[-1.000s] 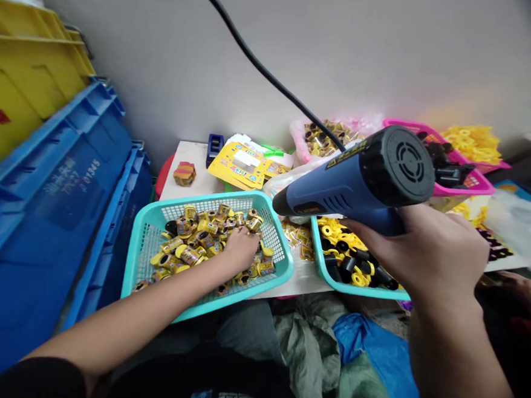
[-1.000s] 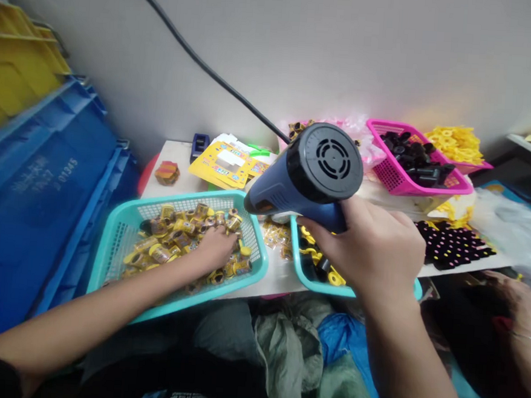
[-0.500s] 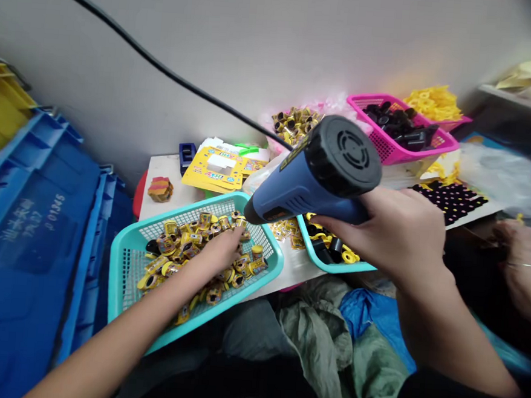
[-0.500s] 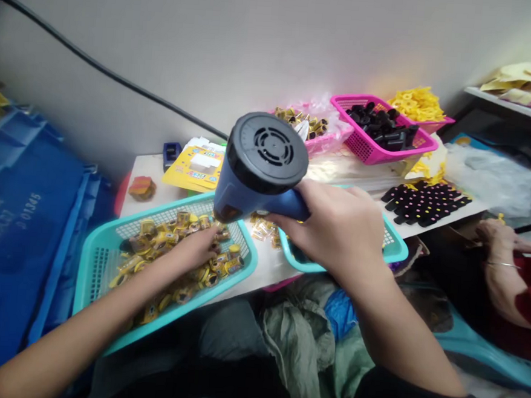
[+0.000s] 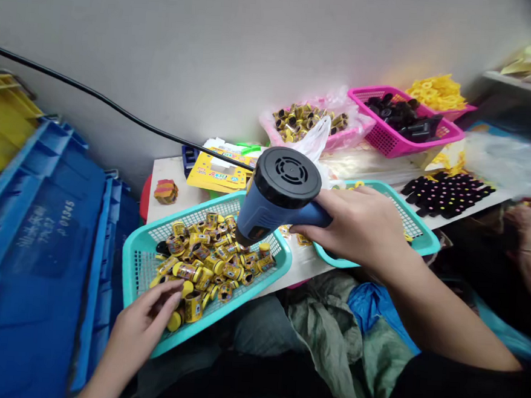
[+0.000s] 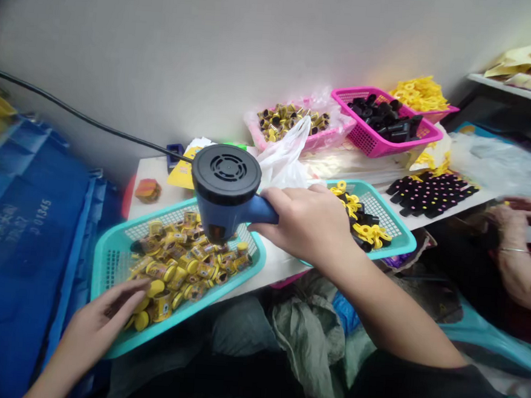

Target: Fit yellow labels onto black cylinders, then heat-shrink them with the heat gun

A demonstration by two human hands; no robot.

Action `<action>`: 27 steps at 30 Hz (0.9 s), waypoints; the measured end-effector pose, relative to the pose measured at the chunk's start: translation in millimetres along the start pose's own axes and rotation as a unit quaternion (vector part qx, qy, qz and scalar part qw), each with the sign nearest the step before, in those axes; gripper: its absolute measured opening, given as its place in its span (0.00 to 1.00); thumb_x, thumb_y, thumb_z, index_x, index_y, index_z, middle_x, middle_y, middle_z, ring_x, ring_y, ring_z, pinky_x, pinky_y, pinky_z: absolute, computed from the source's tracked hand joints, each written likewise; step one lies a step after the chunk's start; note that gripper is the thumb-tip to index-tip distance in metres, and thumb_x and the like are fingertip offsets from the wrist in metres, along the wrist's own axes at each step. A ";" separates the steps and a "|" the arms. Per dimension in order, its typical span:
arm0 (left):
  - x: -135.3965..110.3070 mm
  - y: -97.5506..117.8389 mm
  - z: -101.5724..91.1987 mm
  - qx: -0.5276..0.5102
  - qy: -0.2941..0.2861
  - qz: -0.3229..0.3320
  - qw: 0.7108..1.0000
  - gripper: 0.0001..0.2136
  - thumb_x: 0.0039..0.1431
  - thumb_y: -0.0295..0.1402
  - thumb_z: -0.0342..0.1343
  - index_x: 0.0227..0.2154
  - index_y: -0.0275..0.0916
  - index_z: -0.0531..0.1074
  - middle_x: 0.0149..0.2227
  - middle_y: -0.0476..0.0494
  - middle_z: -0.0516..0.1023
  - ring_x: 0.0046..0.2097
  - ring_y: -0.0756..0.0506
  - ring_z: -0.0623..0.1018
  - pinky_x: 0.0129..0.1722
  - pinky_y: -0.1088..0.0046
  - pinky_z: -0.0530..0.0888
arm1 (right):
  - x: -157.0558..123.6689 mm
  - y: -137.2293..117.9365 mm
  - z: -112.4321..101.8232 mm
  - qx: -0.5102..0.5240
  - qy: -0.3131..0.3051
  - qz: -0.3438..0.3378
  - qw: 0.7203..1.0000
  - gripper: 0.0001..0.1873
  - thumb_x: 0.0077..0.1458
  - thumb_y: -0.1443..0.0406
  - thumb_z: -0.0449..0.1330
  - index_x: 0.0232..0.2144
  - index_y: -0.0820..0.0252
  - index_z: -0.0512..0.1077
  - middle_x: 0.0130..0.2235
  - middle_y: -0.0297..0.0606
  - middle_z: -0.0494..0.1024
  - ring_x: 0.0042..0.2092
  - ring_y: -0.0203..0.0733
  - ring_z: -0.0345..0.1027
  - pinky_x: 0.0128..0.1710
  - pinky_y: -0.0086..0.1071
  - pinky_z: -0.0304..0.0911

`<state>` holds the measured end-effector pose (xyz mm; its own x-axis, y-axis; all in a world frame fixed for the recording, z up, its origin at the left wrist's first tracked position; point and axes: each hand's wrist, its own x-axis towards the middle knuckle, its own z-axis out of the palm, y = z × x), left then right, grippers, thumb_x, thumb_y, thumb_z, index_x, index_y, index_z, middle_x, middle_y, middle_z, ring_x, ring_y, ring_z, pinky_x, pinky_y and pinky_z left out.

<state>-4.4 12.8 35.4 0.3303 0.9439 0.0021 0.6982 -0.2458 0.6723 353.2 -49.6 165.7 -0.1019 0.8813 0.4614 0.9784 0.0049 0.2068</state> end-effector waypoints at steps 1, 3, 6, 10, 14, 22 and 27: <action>-1.0 0.4 0.3 0.003 0.002 0.006 1.000 0.20 0.56 0.53 0.52 0.38 0.43 0.78 0.40 0.44 0.83 0.38 0.41 0.82 0.34 0.70 0.78 | 1.1 0.3 -1.5 -0.005 -0.002 -0.002 1.000 0.21 0.53 0.46 0.59 0.35 0.57 0.72 0.30 0.36 0.78 0.30 0.40 0.68 0.32 0.33 0.47; 7.3 11.9 4.3 0.016 -0.021 0.062 0.998 0.19 0.58 0.50 0.51 0.38 0.43 0.78 0.40 0.43 0.83 0.40 0.42 0.82 0.38 0.69 0.78 | 3.2 1.5 -5.1 -0.019 -0.010 -0.002 1.000 0.20 0.53 0.47 0.59 0.35 0.58 0.72 0.31 0.37 0.79 0.30 0.40 0.69 0.33 0.34 0.47; 43.5 51.5 26.6 0.067 -0.130 0.208 0.967 0.15 0.64 0.42 0.48 0.41 0.43 0.78 0.43 0.43 0.82 0.45 0.43 0.80 0.47 0.67 0.75 | 6.0 3.8 -9.5 -0.051 -0.014 0.016 0.998 0.22 0.54 0.46 0.57 0.34 0.59 0.71 0.32 0.39 0.79 0.31 0.42 0.69 0.33 0.34 0.47; 105.5 106.7 85.3 0.243 -0.230 0.224 0.915 0.12 0.62 0.27 0.49 0.41 0.38 0.78 0.42 0.36 0.81 0.47 0.42 0.79 0.50 0.67 0.73 | 8.3 7.9 -10.9 -0.078 0.018 0.061 0.995 0.23 0.54 0.46 0.57 0.37 0.59 0.72 0.32 0.41 0.79 0.31 0.43 0.69 0.32 0.35 0.45; 137.6 125.3 134.2 0.303 -0.200 0.175 0.915 0.12 0.57 0.19 0.48 0.39 0.27 0.76 0.41 0.23 0.78 0.49 0.35 0.78 0.47 0.60 0.73 | 5.6 18.1 -10.3 -0.068 0.045 0.098 0.992 0.21 0.52 0.47 0.59 0.37 0.58 0.72 0.32 0.40 0.79 0.32 0.44 0.70 0.31 0.34 0.45; 144.6 102.7 132.9 0.279 -0.186 0.154 0.930 0.12 0.55 0.24 0.52 0.43 0.35 0.73 0.45 0.34 0.77 0.48 0.40 0.77 0.46 0.66 0.72 | -12.2 41.0 -11.8 -0.033 0.056 0.109 0.992 0.23 0.51 0.45 0.60 0.35 0.57 0.72 0.31 0.39 0.77 0.31 0.45 0.69 0.30 0.34 0.45; 139.2 102.8 114.0 0.226 -0.210 0.176 0.935 0.15 0.52 0.26 0.57 0.44 0.38 0.73 0.47 0.39 0.79 0.51 0.41 0.76 0.49 0.69 0.71 | -14.8 35.9 -6.7 -0.013 0.029 0.085 0.996 0.22 0.49 0.45 0.61 0.34 0.55 0.72 0.30 0.36 0.77 0.29 0.43 0.67 0.29 0.34 0.43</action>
<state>185.8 93.7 20.4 0.7442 0.6405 -0.1897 0.6649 -0.6829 0.3028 388.6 -65.7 172.1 0.0536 0.8396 0.5405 0.9775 -0.1548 0.1435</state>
